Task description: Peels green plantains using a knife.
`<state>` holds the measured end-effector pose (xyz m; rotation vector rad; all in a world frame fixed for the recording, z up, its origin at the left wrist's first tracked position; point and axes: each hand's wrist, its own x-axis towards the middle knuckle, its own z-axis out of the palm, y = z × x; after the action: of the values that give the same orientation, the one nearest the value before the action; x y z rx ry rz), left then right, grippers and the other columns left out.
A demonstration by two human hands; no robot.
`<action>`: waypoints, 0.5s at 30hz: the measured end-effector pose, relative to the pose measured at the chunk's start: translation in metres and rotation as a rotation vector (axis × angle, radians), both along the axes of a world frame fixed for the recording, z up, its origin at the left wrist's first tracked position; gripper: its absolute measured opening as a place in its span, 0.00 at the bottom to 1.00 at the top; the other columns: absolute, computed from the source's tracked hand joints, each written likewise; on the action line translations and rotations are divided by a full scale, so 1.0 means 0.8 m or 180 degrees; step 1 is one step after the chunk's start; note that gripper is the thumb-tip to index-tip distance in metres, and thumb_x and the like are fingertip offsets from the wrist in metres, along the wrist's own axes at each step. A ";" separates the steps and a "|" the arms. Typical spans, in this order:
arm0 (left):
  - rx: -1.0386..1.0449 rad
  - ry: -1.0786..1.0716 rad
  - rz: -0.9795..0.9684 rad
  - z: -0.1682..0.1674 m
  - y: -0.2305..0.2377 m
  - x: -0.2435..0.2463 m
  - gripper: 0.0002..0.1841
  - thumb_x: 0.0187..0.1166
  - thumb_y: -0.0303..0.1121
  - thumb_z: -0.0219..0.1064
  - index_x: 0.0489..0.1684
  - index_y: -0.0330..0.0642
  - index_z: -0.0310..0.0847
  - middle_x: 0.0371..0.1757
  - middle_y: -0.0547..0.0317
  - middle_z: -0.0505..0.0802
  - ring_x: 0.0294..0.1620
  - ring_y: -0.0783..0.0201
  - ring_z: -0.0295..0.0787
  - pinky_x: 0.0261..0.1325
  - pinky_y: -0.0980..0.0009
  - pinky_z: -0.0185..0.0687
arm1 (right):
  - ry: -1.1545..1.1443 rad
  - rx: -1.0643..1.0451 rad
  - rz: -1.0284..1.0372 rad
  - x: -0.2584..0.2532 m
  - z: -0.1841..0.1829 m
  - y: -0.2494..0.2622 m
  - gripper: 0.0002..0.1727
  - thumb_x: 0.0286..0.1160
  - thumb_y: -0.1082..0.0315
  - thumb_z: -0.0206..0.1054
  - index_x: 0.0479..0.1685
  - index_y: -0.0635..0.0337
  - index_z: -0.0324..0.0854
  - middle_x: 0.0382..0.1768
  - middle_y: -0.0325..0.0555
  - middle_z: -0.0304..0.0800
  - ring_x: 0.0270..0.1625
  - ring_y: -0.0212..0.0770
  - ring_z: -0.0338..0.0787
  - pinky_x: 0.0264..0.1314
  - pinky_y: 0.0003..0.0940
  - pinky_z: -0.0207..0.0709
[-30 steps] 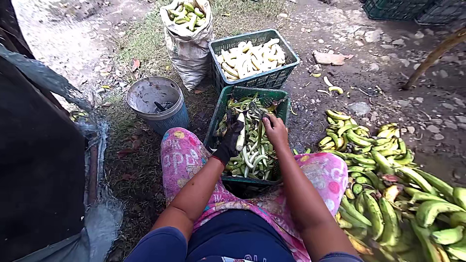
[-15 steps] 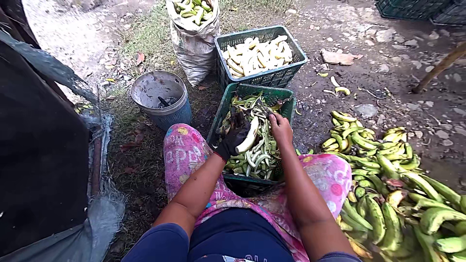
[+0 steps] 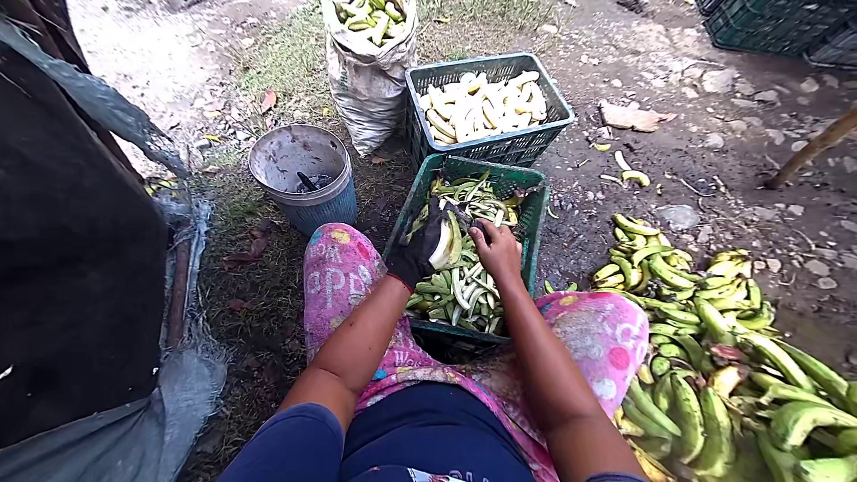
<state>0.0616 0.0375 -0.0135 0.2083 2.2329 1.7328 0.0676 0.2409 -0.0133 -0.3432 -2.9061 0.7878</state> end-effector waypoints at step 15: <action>0.0671 -0.0203 0.0590 -0.007 -0.003 -0.009 0.17 0.89 0.39 0.56 0.72 0.47 0.75 0.61 0.52 0.87 0.58 0.61 0.84 0.59 0.57 0.82 | 0.1021 0.0539 0.0522 0.040 -0.018 -0.042 0.33 0.78 0.30 0.58 0.69 0.39 0.87 0.49 0.55 0.88 0.51 0.59 0.87 0.52 0.62 0.75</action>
<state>0.0546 0.0348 -0.0194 -0.0090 2.0800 2.0428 0.0998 0.2071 -0.0278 0.0370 -2.6924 0.5505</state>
